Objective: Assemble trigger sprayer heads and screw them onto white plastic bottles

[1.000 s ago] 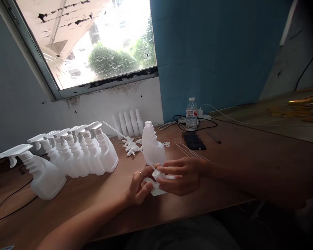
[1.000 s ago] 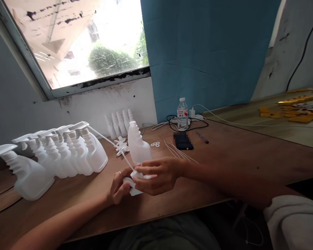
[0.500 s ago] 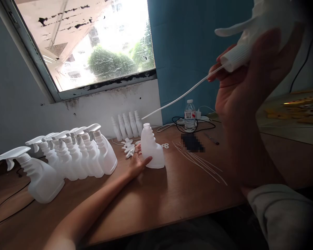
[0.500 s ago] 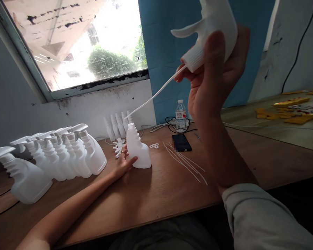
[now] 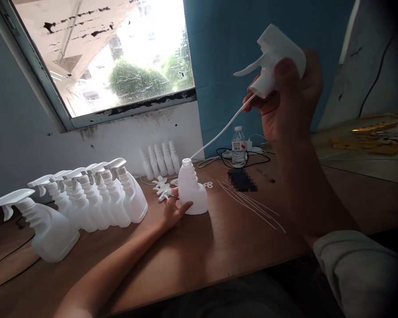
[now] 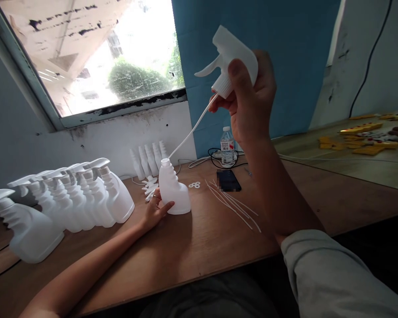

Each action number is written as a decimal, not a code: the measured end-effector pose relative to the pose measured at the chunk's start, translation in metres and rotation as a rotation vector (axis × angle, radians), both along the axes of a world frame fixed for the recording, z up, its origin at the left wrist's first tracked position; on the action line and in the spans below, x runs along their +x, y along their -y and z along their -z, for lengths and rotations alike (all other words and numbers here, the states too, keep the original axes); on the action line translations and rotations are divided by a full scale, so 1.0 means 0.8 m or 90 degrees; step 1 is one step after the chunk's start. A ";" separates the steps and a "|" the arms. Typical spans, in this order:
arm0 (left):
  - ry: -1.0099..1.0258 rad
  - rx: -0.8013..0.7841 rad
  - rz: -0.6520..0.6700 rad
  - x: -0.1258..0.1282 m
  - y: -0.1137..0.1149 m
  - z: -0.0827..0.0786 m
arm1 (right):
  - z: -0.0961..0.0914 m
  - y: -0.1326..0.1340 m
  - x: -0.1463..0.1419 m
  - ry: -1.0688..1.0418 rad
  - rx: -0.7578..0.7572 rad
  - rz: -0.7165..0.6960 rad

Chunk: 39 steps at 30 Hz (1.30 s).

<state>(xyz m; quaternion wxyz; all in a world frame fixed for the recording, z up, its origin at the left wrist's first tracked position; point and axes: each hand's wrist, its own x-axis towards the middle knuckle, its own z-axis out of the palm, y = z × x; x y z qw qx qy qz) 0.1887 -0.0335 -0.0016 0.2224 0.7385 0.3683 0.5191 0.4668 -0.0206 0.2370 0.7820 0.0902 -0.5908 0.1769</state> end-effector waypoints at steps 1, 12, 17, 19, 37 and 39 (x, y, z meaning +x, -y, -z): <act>-0.002 0.001 -0.004 0.000 0.000 0.001 | 0.000 0.000 -0.002 0.003 -0.005 0.000; -0.056 0.070 -0.035 -0.001 0.001 0.007 | -0.004 0.000 0.001 -0.066 -0.014 0.170; -0.057 0.054 -0.032 -0.002 0.004 0.008 | 0.003 0.001 -0.009 0.047 -0.043 0.141; -0.059 0.049 -0.038 -0.002 0.005 0.008 | 0.009 0.003 -0.020 0.126 -0.079 0.095; -0.021 -0.025 0.021 0.003 0.012 0.006 | 0.073 -0.060 -0.094 0.600 -0.273 -0.078; -0.005 -0.001 0.015 0.002 0.012 -0.007 | 0.076 -0.059 -0.096 0.596 -0.271 -0.092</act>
